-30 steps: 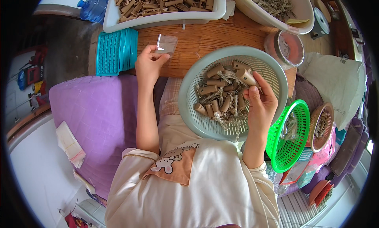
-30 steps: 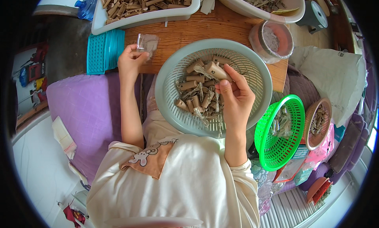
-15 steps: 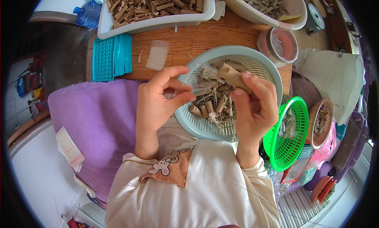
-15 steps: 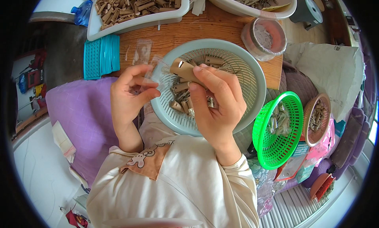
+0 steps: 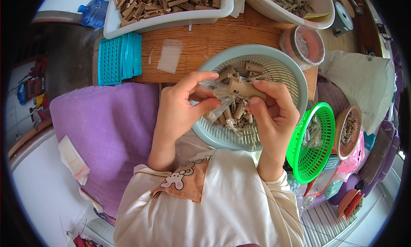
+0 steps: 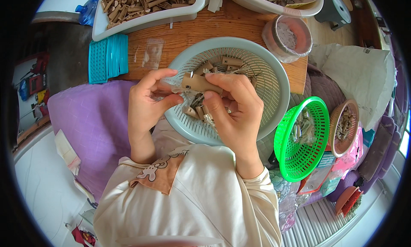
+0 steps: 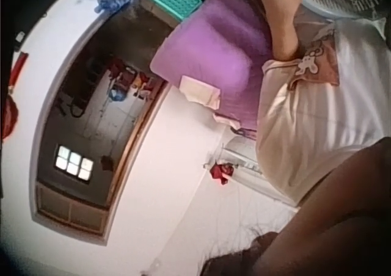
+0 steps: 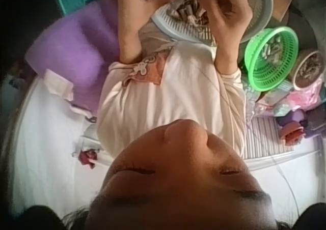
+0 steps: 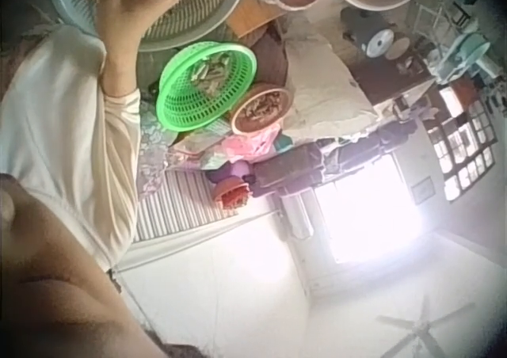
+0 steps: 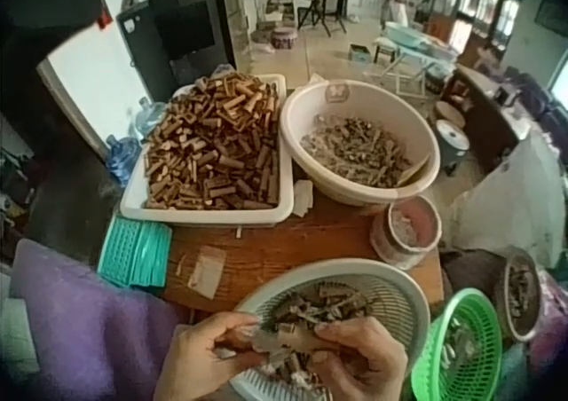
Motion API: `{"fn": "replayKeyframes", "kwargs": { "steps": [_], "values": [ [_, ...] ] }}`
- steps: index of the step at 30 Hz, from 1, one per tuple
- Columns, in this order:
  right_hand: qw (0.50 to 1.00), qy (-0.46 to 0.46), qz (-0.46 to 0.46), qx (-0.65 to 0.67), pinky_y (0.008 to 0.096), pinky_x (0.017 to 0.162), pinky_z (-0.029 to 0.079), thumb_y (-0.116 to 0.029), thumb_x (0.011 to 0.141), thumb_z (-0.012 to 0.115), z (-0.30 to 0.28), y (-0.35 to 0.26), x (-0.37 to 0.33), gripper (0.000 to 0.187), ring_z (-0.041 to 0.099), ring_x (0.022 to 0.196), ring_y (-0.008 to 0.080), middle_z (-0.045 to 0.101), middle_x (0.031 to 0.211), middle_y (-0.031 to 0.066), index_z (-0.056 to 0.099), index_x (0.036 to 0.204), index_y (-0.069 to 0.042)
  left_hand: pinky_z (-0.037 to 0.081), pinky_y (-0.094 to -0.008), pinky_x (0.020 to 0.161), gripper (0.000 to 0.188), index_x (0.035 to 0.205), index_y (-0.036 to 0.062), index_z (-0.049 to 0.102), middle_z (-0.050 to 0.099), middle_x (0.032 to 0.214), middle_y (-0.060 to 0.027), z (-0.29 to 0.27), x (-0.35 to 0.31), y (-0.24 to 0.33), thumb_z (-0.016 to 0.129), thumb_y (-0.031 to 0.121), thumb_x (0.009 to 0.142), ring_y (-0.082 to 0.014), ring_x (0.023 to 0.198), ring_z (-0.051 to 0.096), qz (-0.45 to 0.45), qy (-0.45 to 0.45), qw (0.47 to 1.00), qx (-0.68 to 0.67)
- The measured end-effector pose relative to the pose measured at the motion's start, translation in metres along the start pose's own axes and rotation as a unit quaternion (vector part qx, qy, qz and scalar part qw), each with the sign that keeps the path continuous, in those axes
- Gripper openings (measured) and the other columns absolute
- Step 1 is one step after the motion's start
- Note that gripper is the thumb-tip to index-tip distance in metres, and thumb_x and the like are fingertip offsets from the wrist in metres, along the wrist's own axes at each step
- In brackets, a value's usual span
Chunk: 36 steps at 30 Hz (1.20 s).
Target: The person sorts and packages small cylindrical herbal or wood segments into plastic ziplock bags by hand.
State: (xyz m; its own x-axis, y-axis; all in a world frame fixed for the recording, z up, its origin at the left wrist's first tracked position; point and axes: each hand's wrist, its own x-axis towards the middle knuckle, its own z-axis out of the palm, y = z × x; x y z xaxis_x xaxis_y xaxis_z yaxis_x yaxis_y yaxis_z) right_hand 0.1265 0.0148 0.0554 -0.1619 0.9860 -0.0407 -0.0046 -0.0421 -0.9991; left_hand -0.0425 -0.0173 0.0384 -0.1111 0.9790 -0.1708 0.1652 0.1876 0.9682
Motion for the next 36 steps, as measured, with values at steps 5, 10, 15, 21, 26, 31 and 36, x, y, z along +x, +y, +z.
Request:
{"fn": "replayKeyframes", "kwargs": {
  "steps": [5,10,15,21,26,31,36],
  "values": [
    [0.998,0.021,-0.04,-0.038,0.019,0.06,0.049,0.008,0.072,0.059,-0.002,0.005,-0.002,0.022,0.058,0.077,0.0118,0.057,0.091,0.0085,0.059,0.093,0.003,0.047,-0.0212,0.058,0.051,0.105,0.0088,0.056,0.062,0.078,-0.007,0.005,0.001,-0.006,0.074,0.0,0.058,-0.0093,0.066,0.061,0.02,-0.004,1.0,-0.023],
    [0.987,0.025,-0.098,-0.124,0.0205,0.057,0.05,0.009,0.068,0.061,-0.003,0.003,-0.004,0.024,0.059,0.075,0.0143,0.058,0.089,0.0102,0.06,0.091,0.002,0.046,-0.0206,0.056,0.054,0.105,0.0082,0.056,0.061,0.08,-0.0071,0.007,0.002,-0.006,0.076,0.0,0.056,-0.0074,0.062,0.057,0.022,-0.007,0.999,-0.048],
    [0.929,0.026,-0.26,-0.262,0.0248,0.059,0.05,0.007,0.065,0.065,-0.005,0.005,-0.001,0.023,0.06,0.073,0.0181,0.059,0.085,0.0106,0.062,0.087,-0.001,0.046,-0.0204,0.056,0.056,0.107,0.0067,0.054,0.062,0.085,-0.0095,0.006,0.002,-0.005,0.075,-0.002,0.056,-0.0075,0.063,0.058,0.009,-0.019,0.997,-0.079],
    [0.918,-0.013,-0.296,-0.264,0.0251,0.06,0.05,0.006,0.063,0.066,-0.006,0.008,0.0,0.025,0.06,0.072,0.0189,0.059,0.083,0.0108,0.063,0.087,-0.001,0.046,-0.0204,0.056,0.057,0.11,0.0065,0.053,0.063,0.089,-0.0121,0.004,0.003,-0.006,0.073,-0.003,0.057,-0.0074,0.063,0.058,0.004,-0.025,0.995,-0.1],
    [0.986,-0.037,-0.091,-0.132,0.0219,0.058,0.048,0.006,0.069,0.062,-0.004,0.009,-0.005,0.022,0.059,0.071,0.0156,0.058,0.084,0.0105,0.06,0.09,0.001,0.047,-0.0201,0.061,0.059,0.11,0.0034,0.05,0.062,0.093,-0.0106,0.005,0.004,-0.008,0.075,-0.005,0.057,-0.0087,0.071,0.058,-0.012,-0.051,0.995,-0.088],
    [0.997,-0.046,0.05,-0.029,0.0195,0.055,0.046,0.004,0.076,0.058,-0.005,0.008,-0.006,0.018,0.057,0.067,0.0104,0.057,0.084,0.0083,0.057,0.094,0.005,0.049,-0.0255,0.067,0.051,0.106,0.0063,0.053,0.062,0.093,-0.0082,0.011,0.005,-0.009,0.074,0.004,0.059,-0.0162,0.079,0.062,0.111,-0.04,0.993,0.027],
    [0.989,-0.069,0.129,-0.011,0.0197,0.054,0.046,0.002,0.077,0.057,-0.007,0.004,-0.003,0.017,0.057,0.065,0.0089,0.057,0.082,0.0069,0.056,0.094,0.006,0.049,-0.0275,0.071,0.051,0.104,0.0058,0.055,0.062,0.096,-0.0084,0.016,0.006,-0.009,0.074,0.003,0.058,-0.0181,0.082,0.061,0.156,-0.035,0.986,0.04]
  ]
}}
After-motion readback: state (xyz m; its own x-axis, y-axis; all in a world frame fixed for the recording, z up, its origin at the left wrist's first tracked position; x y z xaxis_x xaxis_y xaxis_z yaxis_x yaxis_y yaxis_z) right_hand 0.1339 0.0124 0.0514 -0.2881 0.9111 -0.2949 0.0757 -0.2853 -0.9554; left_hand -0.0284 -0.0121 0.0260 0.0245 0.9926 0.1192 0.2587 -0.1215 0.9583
